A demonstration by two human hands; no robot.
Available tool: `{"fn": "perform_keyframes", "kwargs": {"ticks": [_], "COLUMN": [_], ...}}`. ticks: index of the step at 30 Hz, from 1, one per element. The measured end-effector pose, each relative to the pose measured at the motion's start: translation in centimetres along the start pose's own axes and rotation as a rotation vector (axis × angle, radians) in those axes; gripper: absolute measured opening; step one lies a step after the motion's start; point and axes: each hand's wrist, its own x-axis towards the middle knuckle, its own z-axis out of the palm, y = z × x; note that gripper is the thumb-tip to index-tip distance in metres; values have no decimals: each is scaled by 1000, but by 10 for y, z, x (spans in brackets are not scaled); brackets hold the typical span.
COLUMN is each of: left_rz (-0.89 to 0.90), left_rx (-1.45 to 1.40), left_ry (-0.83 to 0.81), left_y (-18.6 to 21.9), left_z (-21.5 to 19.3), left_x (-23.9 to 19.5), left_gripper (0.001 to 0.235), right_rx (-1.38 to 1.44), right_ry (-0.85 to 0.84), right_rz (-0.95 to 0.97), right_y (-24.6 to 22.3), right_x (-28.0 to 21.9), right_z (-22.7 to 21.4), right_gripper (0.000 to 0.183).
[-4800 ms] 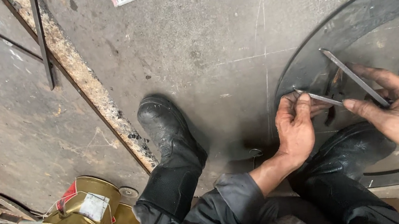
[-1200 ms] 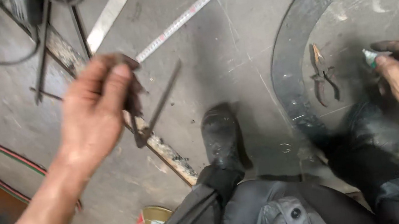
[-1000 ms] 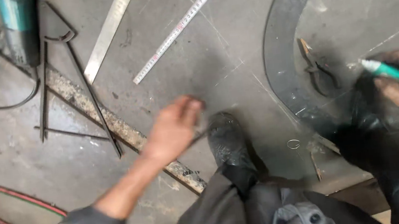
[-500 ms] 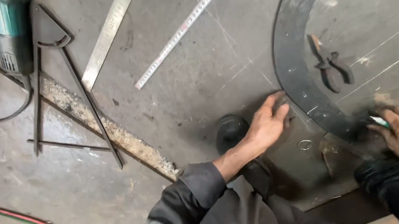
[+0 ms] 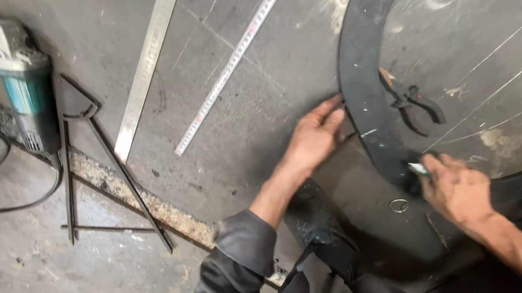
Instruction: Use a compass, measuring tape, and marker to mark points on a circular metal piece.
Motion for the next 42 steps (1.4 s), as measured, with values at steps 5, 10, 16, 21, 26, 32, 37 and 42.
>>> {"fn": "perform_keyframes", "kwargs": {"ticks": [5, 10, 16, 21, 26, 32, 37, 42], "left_rz": [175, 105, 312, 43, -113, -150, -152, -160], "left_rx": [261, 482, 589, 90, -265, -551, -604, -599], "left_ry": [-38, -67, 94, 221, 84, -116, -105, -118], "left_y": [42, 94, 107, 93, 6, -48, -57, -58], "left_z": [-42, -74, -129, -123, -81, -50, -55, -56], "left_x": [24, 37, 2, -52, -62, -66, -61, -59], "left_gripper": [46, 42, 34, 43, 45, 33, 32, 32], "right_rx": [157, 477, 651, 439, 125, -225, -267, -319], "right_ry": [57, 60, -7, 324, 262, 483, 505, 556], "right_rz": [17, 33, 213, -185, -249, -486, -516, -532], "right_y": [-70, -128, -115, -55, -54, -52, -56, -51], "right_x": [32, 58, 86, 148, 212, 236, 235, 238], "right_z": [-27, -33, -89, -117, -166, -167, -174, -168], "right_gripper": [15, 26, 48, 34, 32, 23, 20, 21]}}
